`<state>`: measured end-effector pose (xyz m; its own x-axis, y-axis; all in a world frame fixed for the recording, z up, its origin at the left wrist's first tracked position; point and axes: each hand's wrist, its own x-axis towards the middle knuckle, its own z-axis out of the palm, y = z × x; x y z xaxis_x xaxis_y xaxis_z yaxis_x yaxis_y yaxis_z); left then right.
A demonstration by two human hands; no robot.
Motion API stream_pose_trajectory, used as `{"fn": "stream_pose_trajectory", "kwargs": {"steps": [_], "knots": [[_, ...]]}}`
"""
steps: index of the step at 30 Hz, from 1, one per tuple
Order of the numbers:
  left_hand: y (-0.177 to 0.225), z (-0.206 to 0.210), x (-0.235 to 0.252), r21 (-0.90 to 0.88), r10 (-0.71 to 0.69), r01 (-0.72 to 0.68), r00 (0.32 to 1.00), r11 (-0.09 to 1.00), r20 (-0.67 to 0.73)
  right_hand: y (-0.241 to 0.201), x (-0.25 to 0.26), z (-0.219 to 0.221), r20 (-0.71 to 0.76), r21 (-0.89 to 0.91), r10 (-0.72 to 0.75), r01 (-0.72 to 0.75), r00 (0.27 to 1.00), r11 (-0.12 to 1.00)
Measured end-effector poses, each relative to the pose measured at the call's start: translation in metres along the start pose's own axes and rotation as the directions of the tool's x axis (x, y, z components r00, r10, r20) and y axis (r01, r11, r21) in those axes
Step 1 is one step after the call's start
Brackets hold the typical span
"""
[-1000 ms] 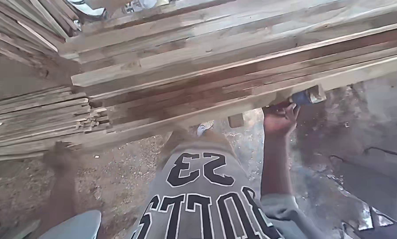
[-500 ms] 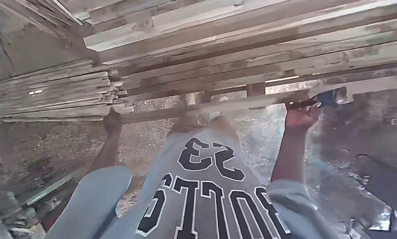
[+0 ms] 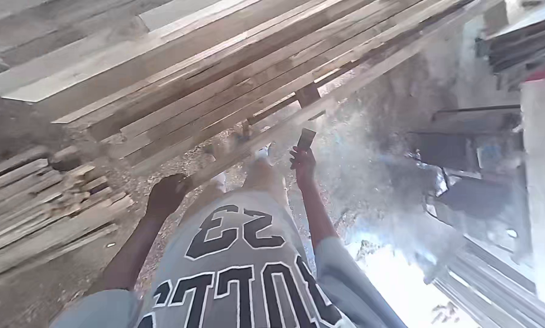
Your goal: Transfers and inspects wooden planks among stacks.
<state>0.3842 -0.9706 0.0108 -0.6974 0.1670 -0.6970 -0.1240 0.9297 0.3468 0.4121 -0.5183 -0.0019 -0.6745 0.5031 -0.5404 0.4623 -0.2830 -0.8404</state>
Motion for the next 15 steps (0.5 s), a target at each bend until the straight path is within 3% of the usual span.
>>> {"fn": "stream_pose_trajectory", "kwargs": {"steps": [2, 5, 7, 11, 15], "knots": [[0.019, -0.01, 0.021, 0.001, 0.045, -0.046, 0.988, 0.999, 0.145, -0.002, 0.004, 0.008, -0.008, 0.052, -0.057, 0.057, 0.998, 0.997], [0.008, -0.013, 0.034, -0.048, 0.064, -0.053, 0.962, 0.997, 0.264, -0.016, 0.009, -0.003, -0.137, -0.149, -0.054, 0.033, 0.989, 0.988], [0.0, -0.019, 0.038, -0.064, 0.087, -0.072, 0.951, 0.995, 0.297, -0.029, 0.036, -0.026, -0.137, -0.322, -0.136, 0.085, 0.981, 0.943], [-0.019, -0.018, 0.043, -0.063, 0.107, -0.09, 0.929, 0.994, 0.355, -0.068, 0.109, -0.067, 0.013, -0.687, -0.331, 0.248, 0.944, 0.683], [-0.01, -0.019, 0.046, -0.103, 0.038, 0.011, 0.887, 0.995, 0.46, -0.087, 0.144, -0.059, 0.08, -0.904, -0.274, 0.186, 0.958, 0.386]]}}
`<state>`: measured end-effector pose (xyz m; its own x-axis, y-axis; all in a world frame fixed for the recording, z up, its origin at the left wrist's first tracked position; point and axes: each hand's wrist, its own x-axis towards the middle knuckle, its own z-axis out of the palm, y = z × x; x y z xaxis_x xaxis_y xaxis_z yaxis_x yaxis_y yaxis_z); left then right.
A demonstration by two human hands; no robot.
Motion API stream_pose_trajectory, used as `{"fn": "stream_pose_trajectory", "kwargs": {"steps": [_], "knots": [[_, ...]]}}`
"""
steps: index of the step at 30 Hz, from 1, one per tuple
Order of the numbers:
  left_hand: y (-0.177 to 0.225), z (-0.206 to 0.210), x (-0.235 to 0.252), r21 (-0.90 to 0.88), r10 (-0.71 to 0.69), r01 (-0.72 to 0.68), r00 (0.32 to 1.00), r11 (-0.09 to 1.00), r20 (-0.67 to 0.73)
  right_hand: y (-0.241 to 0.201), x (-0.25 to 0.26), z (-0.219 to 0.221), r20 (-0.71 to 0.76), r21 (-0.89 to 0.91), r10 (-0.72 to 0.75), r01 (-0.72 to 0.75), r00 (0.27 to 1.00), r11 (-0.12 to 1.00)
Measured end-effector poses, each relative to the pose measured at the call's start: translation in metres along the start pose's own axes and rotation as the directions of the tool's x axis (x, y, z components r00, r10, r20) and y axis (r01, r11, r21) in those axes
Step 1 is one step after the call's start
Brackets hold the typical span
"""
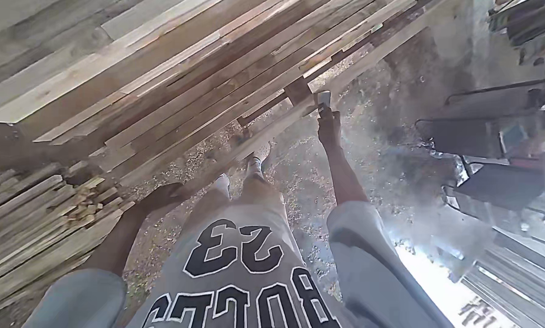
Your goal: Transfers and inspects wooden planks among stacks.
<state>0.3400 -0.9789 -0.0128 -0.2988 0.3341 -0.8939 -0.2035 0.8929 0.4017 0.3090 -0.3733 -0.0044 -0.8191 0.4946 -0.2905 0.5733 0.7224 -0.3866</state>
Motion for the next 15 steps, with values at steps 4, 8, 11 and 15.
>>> {"fn": "stream_pose_trajectory", "kwargs": {"steps": [4, 8, 11, 15], "knots": [[0.007, 0.011, 0.01, -0.093, -0.135, 0.139, 0.99, 0.986, 0.049, -0.004, -0.02, -0.038, 0.168, -0.24, 0.102, -0.06, 0.981, 0.969], [0.021, 0.027, 0.0, -0.001, -0.237, 0.238, 0.966, 0.971, -0.1, -0.013, 0.023, -0.074, 0.222, 0.09, 0.176, -0.2, 0.959, 0.976], [0.017, 0.039, -0.006, 0.099, -0.253, 0.278, 0.944, 0.955, -0.213, -0.032, 0.025, -0.06, 0.287, 0.249, 0.201, -0.276, 0.937, 0.928], [0.02, 0.051, -0.005, 0.135, -0.279, 0.317, 0.928, 0.939, -0.246, -0.064, -0.045, -0.035, 0.414, 0.206, 0.111, -0.212, 0.903, 0.955]]}}
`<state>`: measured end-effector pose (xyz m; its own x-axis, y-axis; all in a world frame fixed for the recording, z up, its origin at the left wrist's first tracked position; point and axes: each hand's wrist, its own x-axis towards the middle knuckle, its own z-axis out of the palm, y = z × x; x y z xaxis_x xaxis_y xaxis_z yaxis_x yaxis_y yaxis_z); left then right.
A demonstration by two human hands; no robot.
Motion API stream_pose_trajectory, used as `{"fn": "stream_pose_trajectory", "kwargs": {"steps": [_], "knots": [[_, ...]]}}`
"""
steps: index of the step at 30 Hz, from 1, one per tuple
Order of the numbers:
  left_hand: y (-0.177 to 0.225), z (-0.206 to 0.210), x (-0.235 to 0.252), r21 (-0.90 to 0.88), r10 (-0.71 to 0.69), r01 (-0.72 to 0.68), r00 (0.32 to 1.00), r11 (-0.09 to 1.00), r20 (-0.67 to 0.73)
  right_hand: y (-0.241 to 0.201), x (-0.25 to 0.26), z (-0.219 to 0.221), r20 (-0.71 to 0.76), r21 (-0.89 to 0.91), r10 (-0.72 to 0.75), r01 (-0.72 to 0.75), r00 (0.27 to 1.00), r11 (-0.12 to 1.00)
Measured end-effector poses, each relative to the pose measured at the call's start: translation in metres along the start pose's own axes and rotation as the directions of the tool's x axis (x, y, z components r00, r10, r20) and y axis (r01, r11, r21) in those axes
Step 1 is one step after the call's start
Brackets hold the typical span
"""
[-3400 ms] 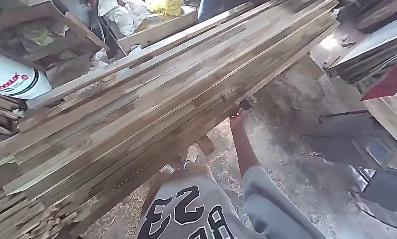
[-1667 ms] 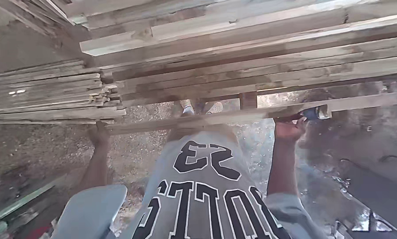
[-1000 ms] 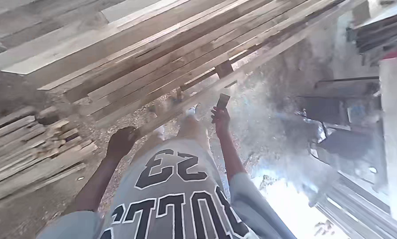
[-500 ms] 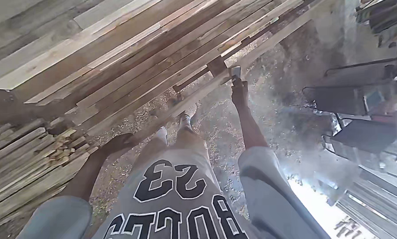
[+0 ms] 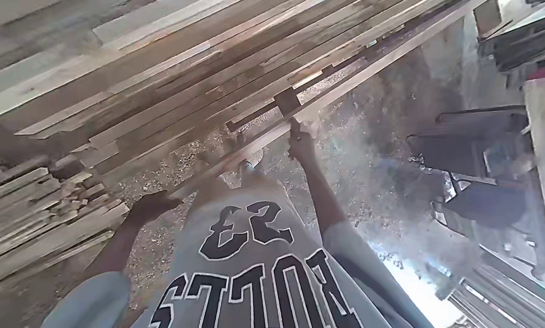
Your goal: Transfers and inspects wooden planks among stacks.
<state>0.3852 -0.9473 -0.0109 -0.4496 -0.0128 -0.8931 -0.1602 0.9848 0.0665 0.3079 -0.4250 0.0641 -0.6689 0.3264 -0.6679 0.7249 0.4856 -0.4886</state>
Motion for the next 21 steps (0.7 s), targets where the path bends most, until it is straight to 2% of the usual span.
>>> {"fn": "stream_pose_trajectory", "kwargs": {"steps": [2, 5, 6, 8, 10, 12, 13, 14, 17, 19, 21], "knots": [[0.002, 0.001, -0.007, 0.005, -0.011, 0.011, 1.0, 1.0, -0.01, 0.006, -0.016, 0.005, 0.103, 0.0, 0.009, -0.009, 0.995, 1.0], [0.012, -0.001, -0.023, 0.062, -0.05, 0.062, 0.982, 0.996, -0.181, 0.033, -0.011, -0.018, 0.238, 0.278, 0.002, -0.07, 0.971, 0.958], [0.011, 0.0, -0.026, 0.076, -0.042, 0.064, 0.964, 0.995, -0.262, 0.043, -0.009, -0.022, 0.22, 0.397, -0.019, -0.071, 0.975, 0.915], [0.004, 0.003, -0.018, 0.083, -0.002, 0.034, 0.934, 0.996, -0.358, 0.057, -0.004, -0.027, 0.043, 0.481, -0.024, 0.001, 0.999, 0.877], [0.004, -0.006, -0.015, 0.106, 0.025, 0.003, 0.964, 0.994, -0.266, 0.064, 0.01, -0.027, -0.172, 0.315, -0.087, 0.139, 0.981, 0.939], [0.004, -0.023, -0.012, 0.101, 0.068, -0.057, 0.991, 0.993, -0.118, 0.068, 0.037, -0.025, -0.332, 0.063, -0.261, 0.297, 0.907, 0.953], [0.003, -0.03, -0.009, 0.096, 0.106, -0.1, 0.993, 0.99, -0.057, 0.069, 0.052, -0.023, -0.384, -0.039, -0.32, 0.331, 0.866, 0.943], [0.003, -0.035, -0.006, 0.08, 0.147, -0.146, 0.989, 0.986, 0.0, 0.07, 0.061, -0.021, -0.396, -0.137, -0.338, 0.31, 0.854, 0.941], [0.003, -0.042, 0.004, 0.043, 0.197, -0.201, 0.976, 0.979, 0.093, 0.074, 0.052, -0.023, -0.287, -0.415, -0.219, 0.086, 0.933, 0.906], [-0.001, -0.04, 0.008, 0.043, 0.154, -0.157, 0.986, 0.987, 0.063, 0.07, 0.044, -0.036, -0.255, -0.433, -0.151, 0.026, 0.955, 0.901], [0.002, -0.029, 0.003, 0.059, 0.087, -0.087, 0.996, 0.994, 0.007, 0.061, 0.04, -0.06, -0.27, -0.314, -0.131, 0.041, 0.954, 0.949]]}}
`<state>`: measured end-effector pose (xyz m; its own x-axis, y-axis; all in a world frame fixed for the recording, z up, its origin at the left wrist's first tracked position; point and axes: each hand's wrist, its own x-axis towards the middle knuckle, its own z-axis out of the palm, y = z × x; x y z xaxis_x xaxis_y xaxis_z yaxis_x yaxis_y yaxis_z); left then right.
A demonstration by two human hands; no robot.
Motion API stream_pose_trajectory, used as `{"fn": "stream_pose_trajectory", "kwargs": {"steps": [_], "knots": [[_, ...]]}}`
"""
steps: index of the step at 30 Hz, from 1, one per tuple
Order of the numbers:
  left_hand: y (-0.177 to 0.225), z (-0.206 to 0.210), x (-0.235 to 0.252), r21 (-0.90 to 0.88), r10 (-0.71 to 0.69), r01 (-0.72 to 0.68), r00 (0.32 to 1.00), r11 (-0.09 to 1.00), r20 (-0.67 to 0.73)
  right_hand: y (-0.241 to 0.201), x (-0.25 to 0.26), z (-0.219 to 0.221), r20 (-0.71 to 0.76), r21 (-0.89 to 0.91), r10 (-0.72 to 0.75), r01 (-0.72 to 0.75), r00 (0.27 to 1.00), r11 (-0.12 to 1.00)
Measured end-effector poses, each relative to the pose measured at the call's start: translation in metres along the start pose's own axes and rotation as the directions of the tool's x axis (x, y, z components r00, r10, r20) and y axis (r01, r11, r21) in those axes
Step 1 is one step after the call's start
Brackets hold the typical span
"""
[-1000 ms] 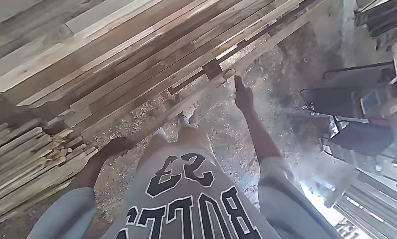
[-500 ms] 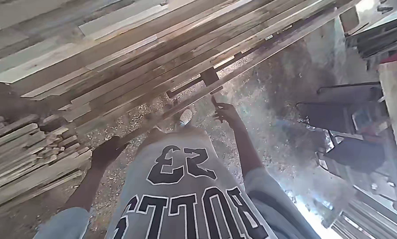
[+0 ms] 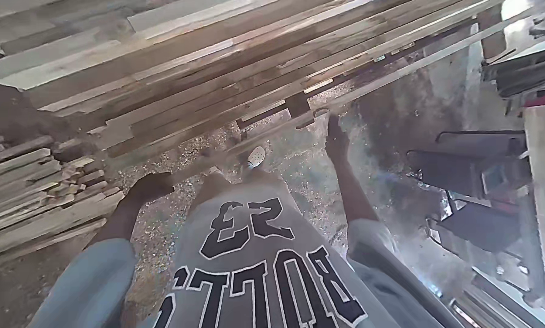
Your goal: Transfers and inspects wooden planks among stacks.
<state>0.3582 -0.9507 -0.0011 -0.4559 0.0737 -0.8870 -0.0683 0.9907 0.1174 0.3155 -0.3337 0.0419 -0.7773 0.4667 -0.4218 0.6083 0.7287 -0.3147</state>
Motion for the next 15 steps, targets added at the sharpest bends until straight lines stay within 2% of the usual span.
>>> {"fn": "stream_pose_trajectory", "kwargs": {"steps": [3, 5, 8, 11, 13, 15], "knots": [[0.015, 0.008, -0.013, 0.007, -0.085, 0.085, 0.995, 0.996, -0.054, -0.042, 0.017, -0.037, 0.065, 0.118, 0.009, -0.016, 0.998, 0.993], [0.014, 0.016, -0.025, 0.013, -0.112, 0.113, 0.991, 0.994, -0.079, -0.058, 0.013, -0.018, 0.164, 0.196, 0.017, -0.05, 0.986, 0.979], [0.012, 0.023, -0.017, -0.03, -0.115, 0.113, 0.99, 0.993, -0.082, -0.072, -0.028, 0.008, 0.26, 0.232, -0.038, -0.024, 0.965, 0.972], [0.016, 0.033, -0.027, -0.047, -0.105, 0.102, 0.992, 0.994, -0.075, -0.078, -0.056, 0.0, 0.436, 0.195, -0.002, -0.092, 0.9, 0.977], [0.018, 0.031, -0.03, -0.074, -0.14, 0.13, 0.979, 0.989, -0.149, -0.079, -0.054, -0.014, 0.54, 0.267, 0.007, -0.179, 0.842, 0.947], [0.017, 0.037, -0.031, -0.112, -0.167, 0.142, 0.953, 0.983, -0.252, -0.062, -0.059, -0.012, 0.564, 0.403, 0.002, -0.277, 0.826, 0.872]]}}
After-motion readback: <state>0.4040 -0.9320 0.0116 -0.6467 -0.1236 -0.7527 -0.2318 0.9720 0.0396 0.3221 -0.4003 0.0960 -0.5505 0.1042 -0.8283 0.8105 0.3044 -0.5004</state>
